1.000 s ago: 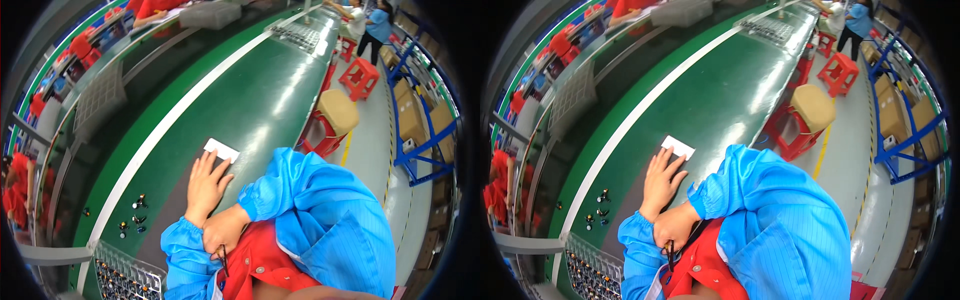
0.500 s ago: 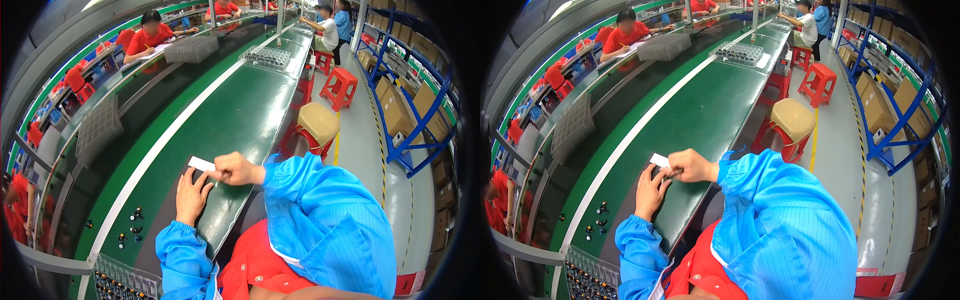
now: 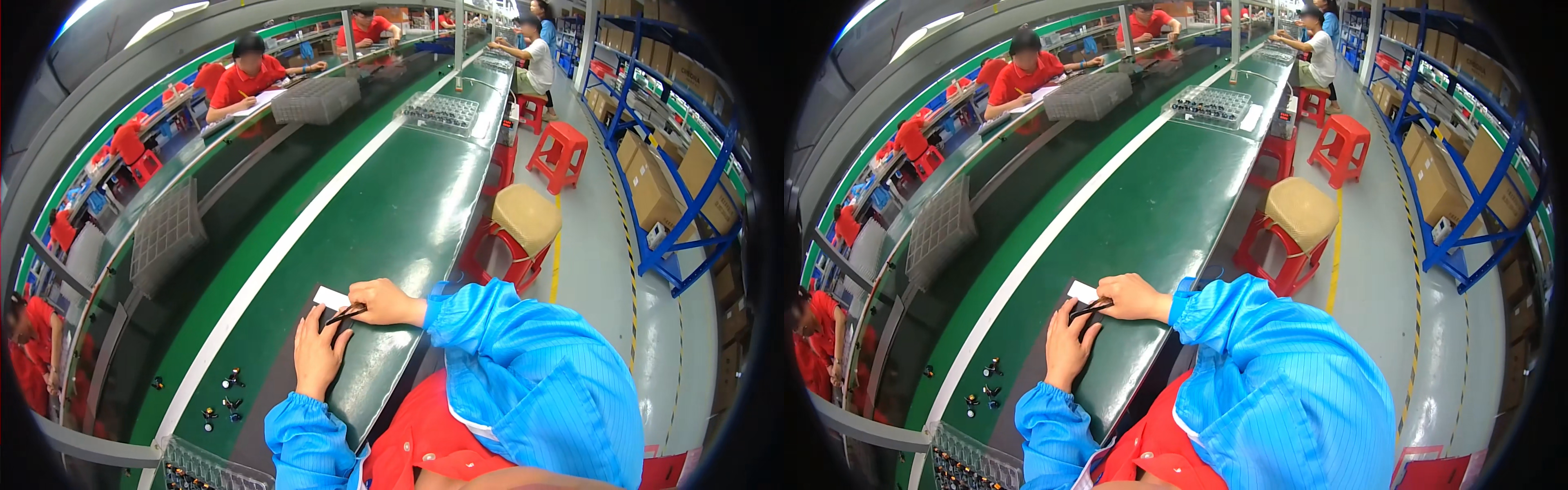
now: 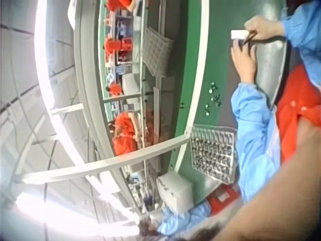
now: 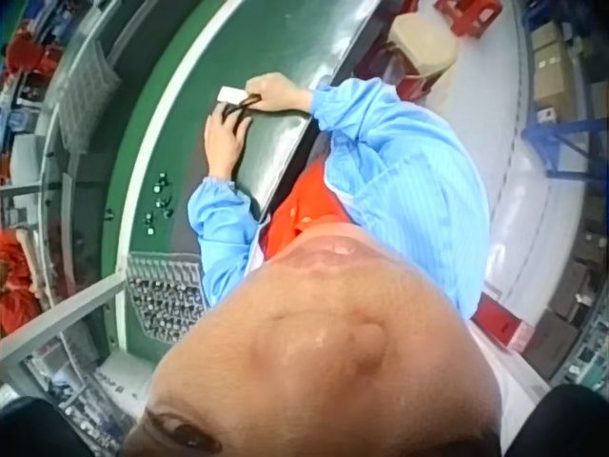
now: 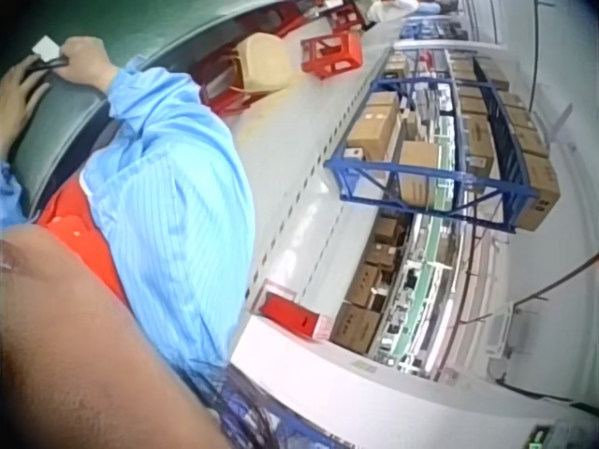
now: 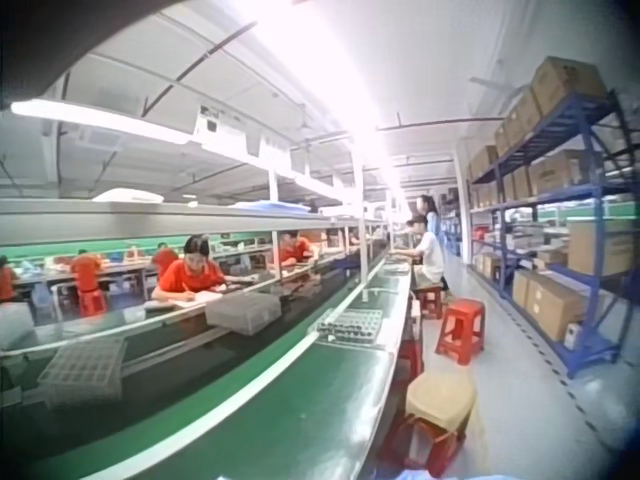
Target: Sorting and placing small electronic components into a tray on a production line.
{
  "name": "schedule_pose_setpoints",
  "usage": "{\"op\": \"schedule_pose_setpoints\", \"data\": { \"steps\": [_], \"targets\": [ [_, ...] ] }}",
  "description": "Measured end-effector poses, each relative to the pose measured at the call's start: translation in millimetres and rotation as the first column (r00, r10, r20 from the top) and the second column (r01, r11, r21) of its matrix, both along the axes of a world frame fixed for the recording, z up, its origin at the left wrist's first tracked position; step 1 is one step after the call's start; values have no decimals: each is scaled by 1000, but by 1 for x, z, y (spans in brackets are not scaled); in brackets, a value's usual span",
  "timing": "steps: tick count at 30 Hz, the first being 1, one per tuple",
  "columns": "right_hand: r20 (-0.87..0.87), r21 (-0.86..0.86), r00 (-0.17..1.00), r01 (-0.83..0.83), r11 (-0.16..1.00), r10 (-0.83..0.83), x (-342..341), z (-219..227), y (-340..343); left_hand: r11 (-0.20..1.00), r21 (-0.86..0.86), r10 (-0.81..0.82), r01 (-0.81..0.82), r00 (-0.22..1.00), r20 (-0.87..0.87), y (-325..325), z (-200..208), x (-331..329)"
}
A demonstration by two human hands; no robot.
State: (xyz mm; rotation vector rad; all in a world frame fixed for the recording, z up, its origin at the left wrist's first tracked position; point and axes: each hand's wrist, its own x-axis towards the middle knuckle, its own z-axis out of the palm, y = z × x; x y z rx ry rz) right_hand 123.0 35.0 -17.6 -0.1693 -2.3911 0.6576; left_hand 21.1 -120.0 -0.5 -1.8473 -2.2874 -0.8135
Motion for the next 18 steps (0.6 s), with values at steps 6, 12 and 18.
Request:
{"op": "schedule_pose_setpoints", "data": {
  "steps": [6, 12, 18],
  "targets": [
    [49, -24, 999, 15, 1000, -13, -1, 3, 2, 1000, -7, -7, 7, 1000, 9, 2, 1, -1],
    [59, -31, 998, 17, 999, -15, -1, 3, 3, 1000, -23, -7, 7, 1000, 7, 4, -1, -3],
    [56, -40, 998, 16, 999, -13, -1, 1, 0, 1000, -23, -10, 11, 1000, 20, 1, 0, -2]
  ]
}}
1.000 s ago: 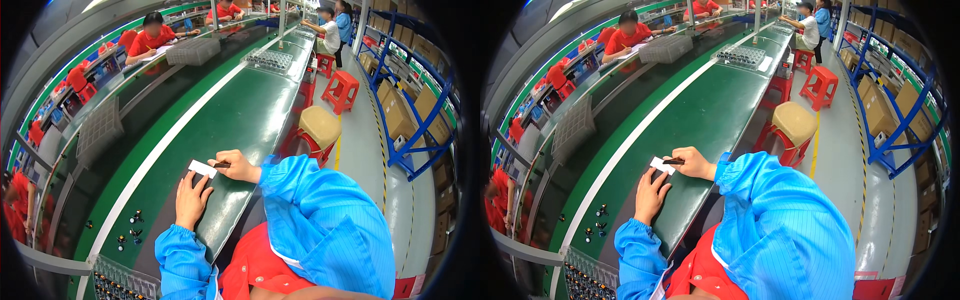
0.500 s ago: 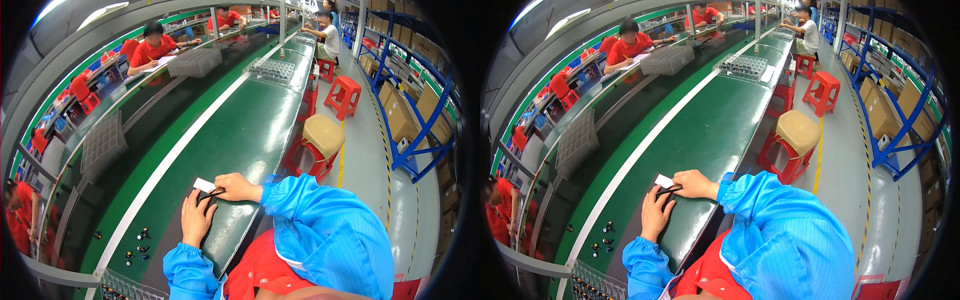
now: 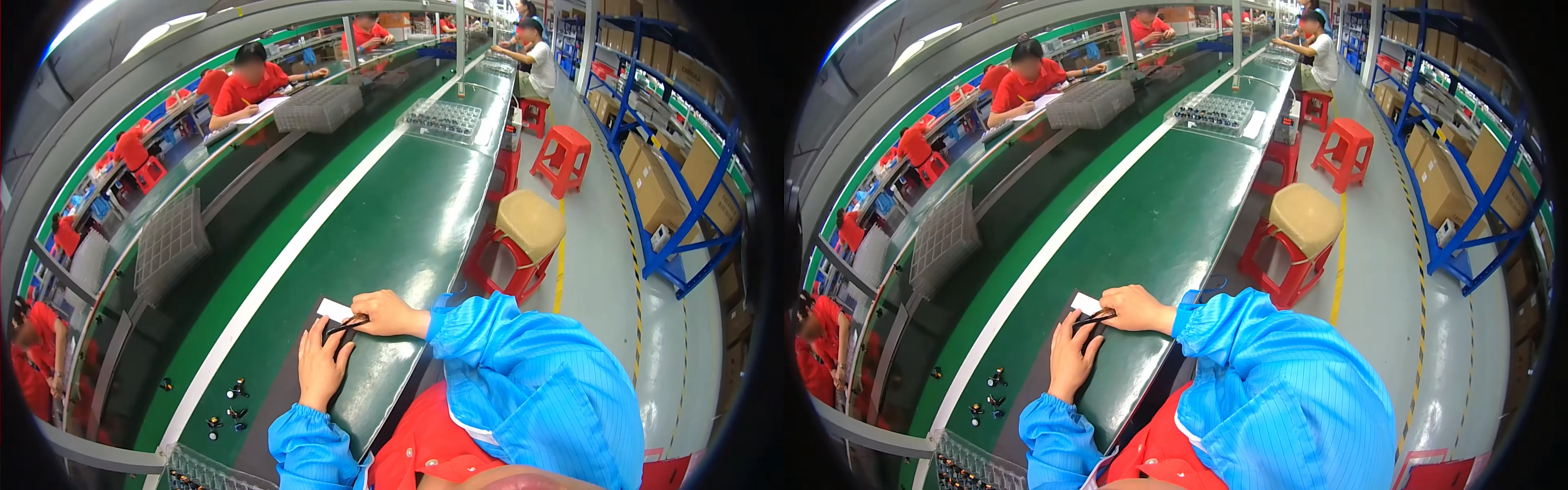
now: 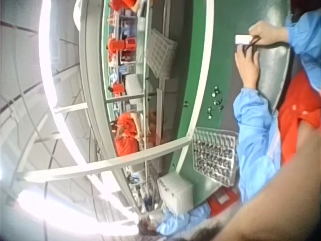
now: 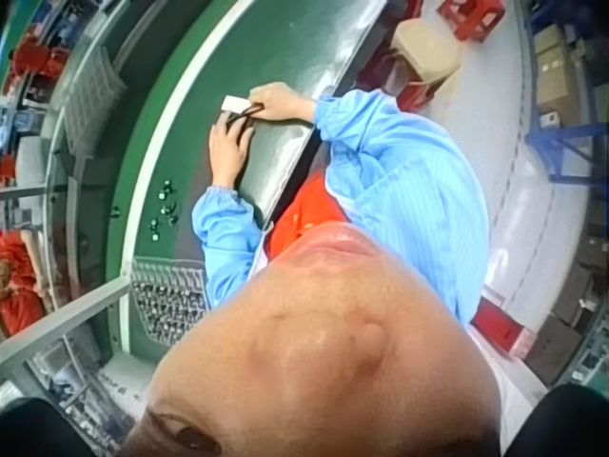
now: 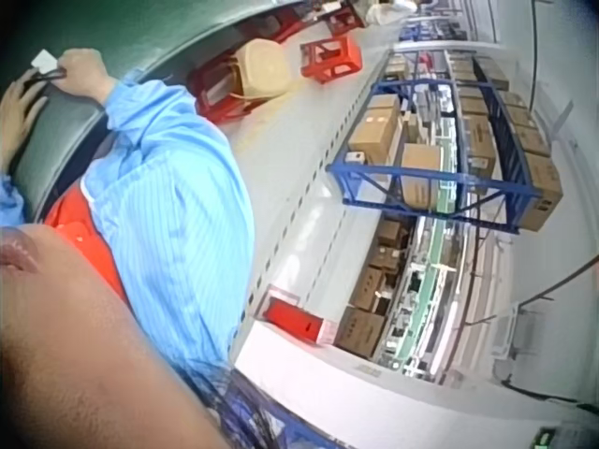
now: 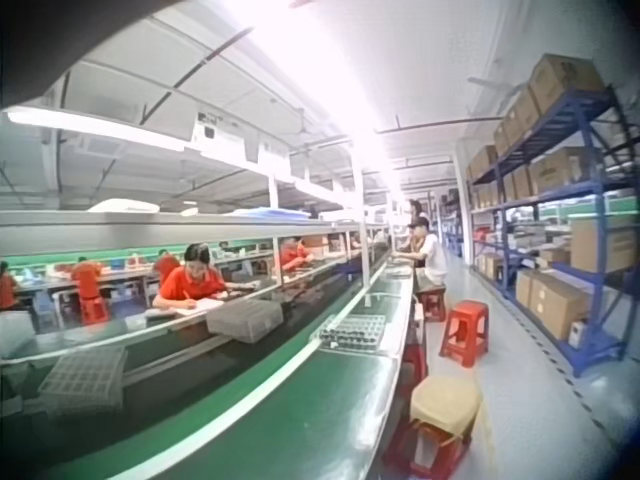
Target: Sorting and placing small electronic components into a tray on a production line.
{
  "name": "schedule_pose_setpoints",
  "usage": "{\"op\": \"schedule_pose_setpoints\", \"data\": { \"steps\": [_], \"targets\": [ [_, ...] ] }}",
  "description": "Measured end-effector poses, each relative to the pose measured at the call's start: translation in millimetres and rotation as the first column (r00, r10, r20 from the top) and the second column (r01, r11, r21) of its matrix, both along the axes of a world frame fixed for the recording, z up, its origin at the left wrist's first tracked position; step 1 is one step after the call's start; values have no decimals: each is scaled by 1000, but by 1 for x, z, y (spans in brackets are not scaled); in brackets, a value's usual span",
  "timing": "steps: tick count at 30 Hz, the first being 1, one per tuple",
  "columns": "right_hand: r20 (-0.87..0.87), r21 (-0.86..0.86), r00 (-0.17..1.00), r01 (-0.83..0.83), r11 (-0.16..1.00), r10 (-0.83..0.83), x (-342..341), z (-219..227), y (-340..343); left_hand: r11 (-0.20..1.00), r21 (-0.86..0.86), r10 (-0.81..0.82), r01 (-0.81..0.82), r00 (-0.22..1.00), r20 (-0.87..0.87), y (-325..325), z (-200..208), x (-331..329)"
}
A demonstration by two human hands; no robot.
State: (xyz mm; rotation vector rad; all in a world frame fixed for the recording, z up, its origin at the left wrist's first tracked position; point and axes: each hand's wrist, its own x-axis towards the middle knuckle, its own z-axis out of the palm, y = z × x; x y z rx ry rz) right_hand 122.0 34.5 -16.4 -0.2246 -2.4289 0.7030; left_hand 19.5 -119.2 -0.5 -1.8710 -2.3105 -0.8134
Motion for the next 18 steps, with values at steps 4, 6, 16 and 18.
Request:
{"op": "schedule_pose_setpoints", "data": {
  "steps": [4, 6, 16, 18],
  "targets": [
    [-25, -7, 1000, 18, 1000, -18, 0, 0, 2, 1000, -3, -14, 14, 1000, 7, 0, -1, 0],
    [-39, 1, 999, 8, 1000, -8, -1, -1, 3, 1000, -3, -16, 16, 1000, 15, 0, -1, -1],
    [-17, -3, 1000, 8, 1000, -8, -1, 2, 3, 1000, -4, -8, 8, 999, 31, -1, -1, -2],
    [5, -7, 1000, 7, 1000, -7, -1, 0, 2, 1000, -19, 2, -1, 999, 33, -1, -1, -1]
  ]
}}
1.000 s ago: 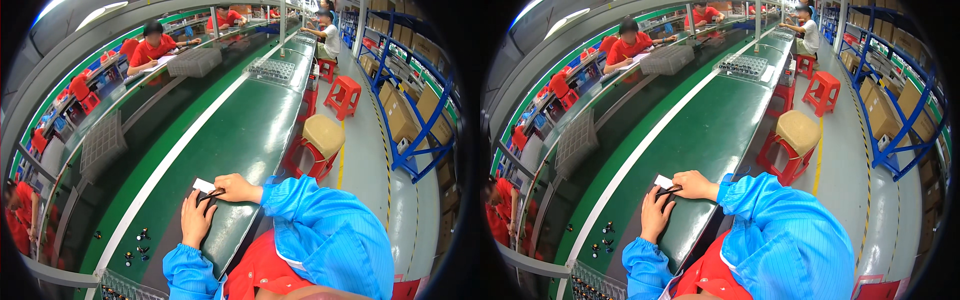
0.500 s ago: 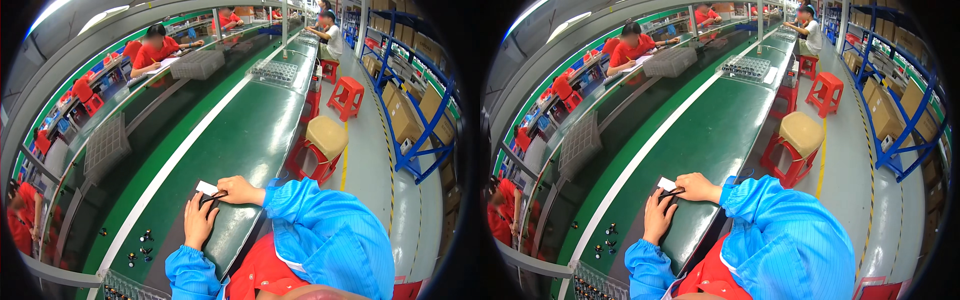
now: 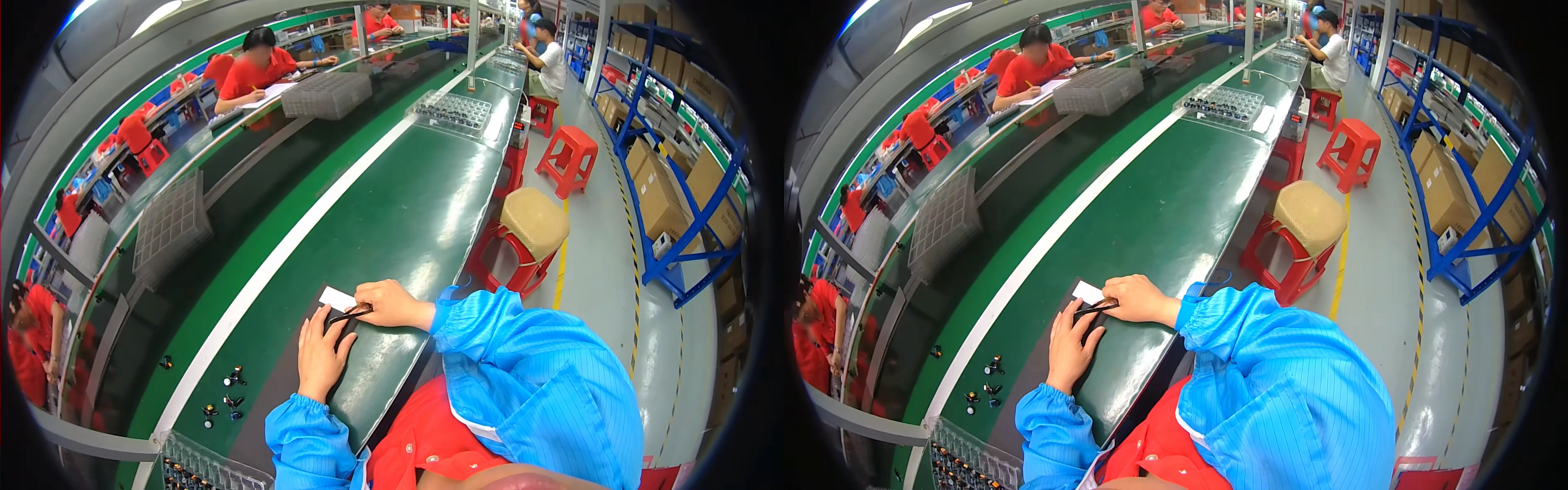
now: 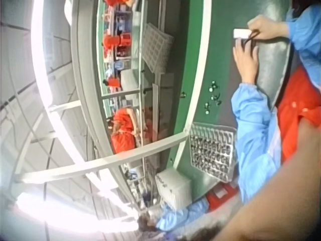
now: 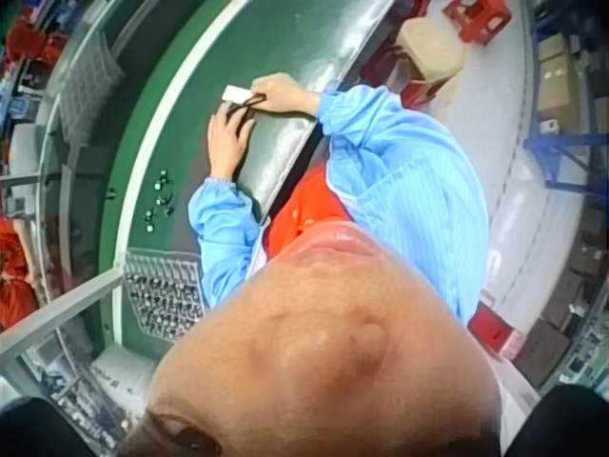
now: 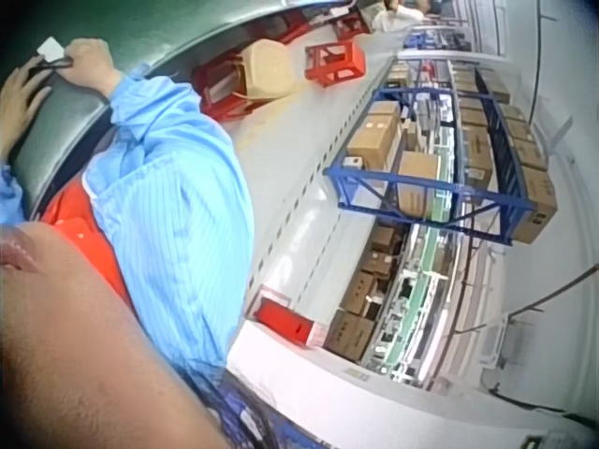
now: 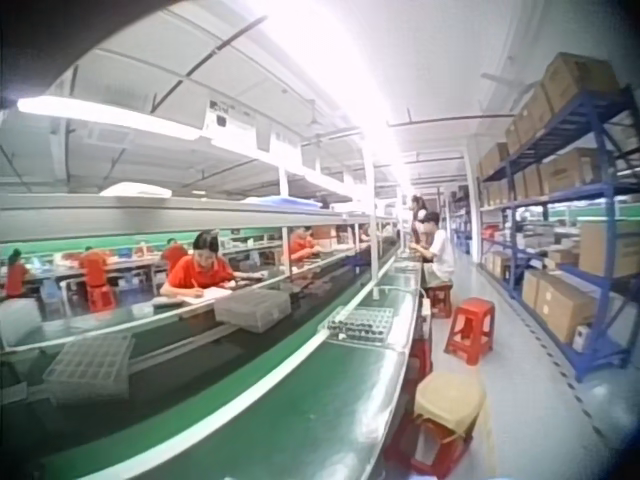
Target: Sorting and placing small electronic components into a tray on a production line.
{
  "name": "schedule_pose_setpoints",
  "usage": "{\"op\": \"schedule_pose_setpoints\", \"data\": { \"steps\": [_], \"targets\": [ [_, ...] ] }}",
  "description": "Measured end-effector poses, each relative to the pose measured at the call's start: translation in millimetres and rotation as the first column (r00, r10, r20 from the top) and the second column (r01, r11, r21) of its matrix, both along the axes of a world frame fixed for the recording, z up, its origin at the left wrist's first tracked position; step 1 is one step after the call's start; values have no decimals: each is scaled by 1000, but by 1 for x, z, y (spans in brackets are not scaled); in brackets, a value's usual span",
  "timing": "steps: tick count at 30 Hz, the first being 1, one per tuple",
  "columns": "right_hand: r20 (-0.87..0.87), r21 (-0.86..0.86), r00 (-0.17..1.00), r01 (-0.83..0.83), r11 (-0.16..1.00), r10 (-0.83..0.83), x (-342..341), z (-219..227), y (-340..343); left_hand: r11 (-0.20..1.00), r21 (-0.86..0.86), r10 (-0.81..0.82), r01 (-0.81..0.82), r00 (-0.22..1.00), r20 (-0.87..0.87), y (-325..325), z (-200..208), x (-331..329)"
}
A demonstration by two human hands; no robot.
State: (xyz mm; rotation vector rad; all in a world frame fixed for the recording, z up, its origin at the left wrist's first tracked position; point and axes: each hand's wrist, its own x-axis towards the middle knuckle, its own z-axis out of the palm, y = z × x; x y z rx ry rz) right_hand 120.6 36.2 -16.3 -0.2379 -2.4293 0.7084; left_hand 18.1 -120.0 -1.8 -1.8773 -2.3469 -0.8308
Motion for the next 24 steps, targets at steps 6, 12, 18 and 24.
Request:
{"op": "schedule_pose_setpoints", "data": {
  "steps": [6, 12, 18, 24],
  "targets": [
    [-7, 2, 1000, 1, 1000, -1, 0, 2, 1, 1000, 22, -13, 13, 1000, 16, 2, -2, -2],
    [55, -7, 998, -6, 1000, 7, -1, 7, 3, 1000, 5, -2, 2, 1000, 4, 3, 4, 0],
    [270, 90, 955, -148, 985, 119, -25, 14, 16, 978, -33, 195, -205, 962, -191, 3, 2, 13],
    [275, -150, 923, -237, 960, 270, -44, 26, 23, 968, -48, 230, -245, 951, -206, 1, 1, 15]
  ]
}}
